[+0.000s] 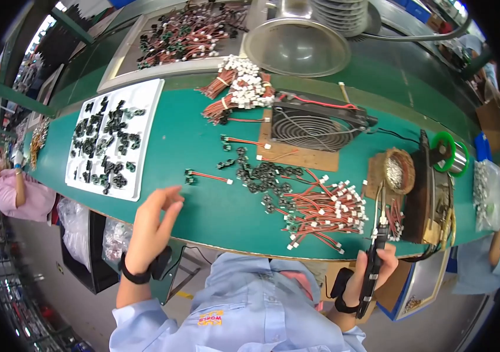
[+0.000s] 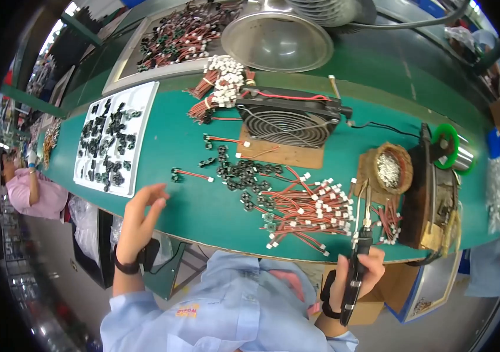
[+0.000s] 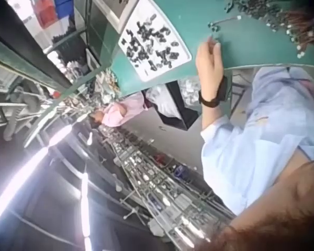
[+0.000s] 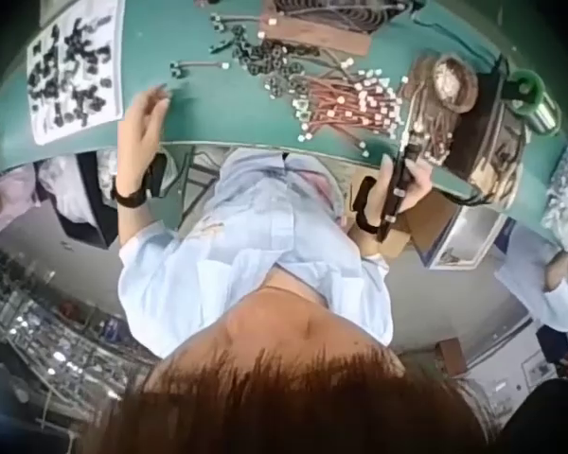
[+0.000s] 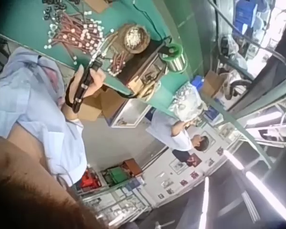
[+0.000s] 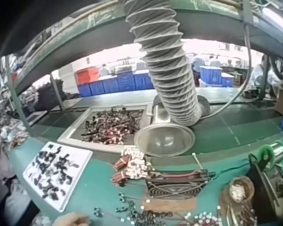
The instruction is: Solder wires onto electronic components at a workbench.
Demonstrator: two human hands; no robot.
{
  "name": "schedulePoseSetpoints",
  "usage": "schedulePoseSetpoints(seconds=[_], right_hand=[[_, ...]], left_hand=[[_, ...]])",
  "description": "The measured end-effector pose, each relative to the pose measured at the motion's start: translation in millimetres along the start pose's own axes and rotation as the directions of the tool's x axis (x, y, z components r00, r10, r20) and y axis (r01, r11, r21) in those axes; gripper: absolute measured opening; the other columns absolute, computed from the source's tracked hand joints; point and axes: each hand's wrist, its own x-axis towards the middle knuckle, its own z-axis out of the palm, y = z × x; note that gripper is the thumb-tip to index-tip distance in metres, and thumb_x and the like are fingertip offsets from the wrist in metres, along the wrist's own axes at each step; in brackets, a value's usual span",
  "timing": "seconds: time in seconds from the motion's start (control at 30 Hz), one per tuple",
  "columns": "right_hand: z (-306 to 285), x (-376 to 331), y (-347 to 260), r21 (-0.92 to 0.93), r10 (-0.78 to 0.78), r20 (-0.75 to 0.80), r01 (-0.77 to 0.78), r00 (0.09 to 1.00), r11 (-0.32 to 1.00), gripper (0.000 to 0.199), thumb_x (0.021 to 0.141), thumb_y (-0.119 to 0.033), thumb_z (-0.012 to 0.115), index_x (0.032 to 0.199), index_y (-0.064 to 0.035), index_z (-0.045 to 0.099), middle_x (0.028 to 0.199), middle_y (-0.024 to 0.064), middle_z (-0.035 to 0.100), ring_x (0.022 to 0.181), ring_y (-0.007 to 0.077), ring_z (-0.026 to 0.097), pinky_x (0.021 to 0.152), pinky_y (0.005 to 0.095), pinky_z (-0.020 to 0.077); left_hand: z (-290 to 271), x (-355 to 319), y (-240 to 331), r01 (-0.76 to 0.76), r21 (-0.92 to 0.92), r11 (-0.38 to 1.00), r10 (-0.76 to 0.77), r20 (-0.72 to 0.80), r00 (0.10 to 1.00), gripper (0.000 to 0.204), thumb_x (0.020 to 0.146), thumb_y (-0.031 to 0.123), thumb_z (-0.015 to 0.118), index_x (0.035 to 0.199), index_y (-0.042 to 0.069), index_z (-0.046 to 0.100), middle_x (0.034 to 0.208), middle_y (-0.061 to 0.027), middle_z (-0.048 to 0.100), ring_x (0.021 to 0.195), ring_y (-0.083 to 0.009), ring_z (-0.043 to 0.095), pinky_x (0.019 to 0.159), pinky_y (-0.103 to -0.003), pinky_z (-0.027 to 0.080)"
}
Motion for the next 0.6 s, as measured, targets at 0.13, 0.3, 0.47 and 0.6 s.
schedulePoseSetpoints(seconds=[0.13,0.3,0.47,0.6], right_hand=[[10,-9,2,-0.096,-0.048,0.047,0.053,0.998,0.994,0.028,0.081,0.001,0.059,0.104,-0.0095,0.045,0.100,0.0079,0.043,0.086,0.0169,0.048,0.077,0.0271,0.0397],[9,-13,5,-0.089,-0.025,0.082,0.033,0.996,0.996,0.028,0.082,0.001,0.059,0.104,-0.0089,0.046,0.098,0.0106,0.049,0.080,0.0182,0.051,0.073,0.0297,0.0436],[12,-14,1,-0.013,0.041,0.186,-0.040,0.982,0.999,0.024,0.083,0.003,0.058,0.100,-0.0075,0.046,0.082,0.0144,0.061,0.069,0.0203,0.057,0.068,0.0335,0.0481],[16,-8,1,-0.238,0.029,0.290,0.043,0.956,0.970,0.023,0.077,0.006,0.065,0.087,-0.0071,0.049,0.078,0.0145,0.065,0.068,0.0218,0.060,0.068,0.0339,0.0490]], left_hand=[[-9,20,-14,0.043,-0.003,0.999,-0.043,-0.020,0.999,0.033,0.085,0.002,0.058,0.117,0.000,0.053,0.093,-0.0092,0.061,0.077,-0.0149,0.058,0.070,-0.026,0.046],[-6,38,-17,0.010,0.008,1.000,-0.010,0.013,1.000,0.034,0.083,0.004,0.062,0.115,0.000,0.052,0.090,-0.0088,0.056,0.066,-0.0160,0.054,0.061,-0.028,0.045],[2,52,-18,0.015,0.021,1.000,-0.018,0.142,0.990,0.033,0.080,0.001,0.064,0.111,0.000,0.052,0.090,-0.0045,0.054,0.067,-0.0103,0.051,0.060,-0.023,0.042],[0,45,-28,0.021,-0.046,0.999,-0.016,0.103,0.995,0.026,0.079,0.000,0.065,0.101,0.001,0.051,0.091,-0.0042,0.053,0.068,-0.0096,0.050,0.062,-0.023,0.042]])
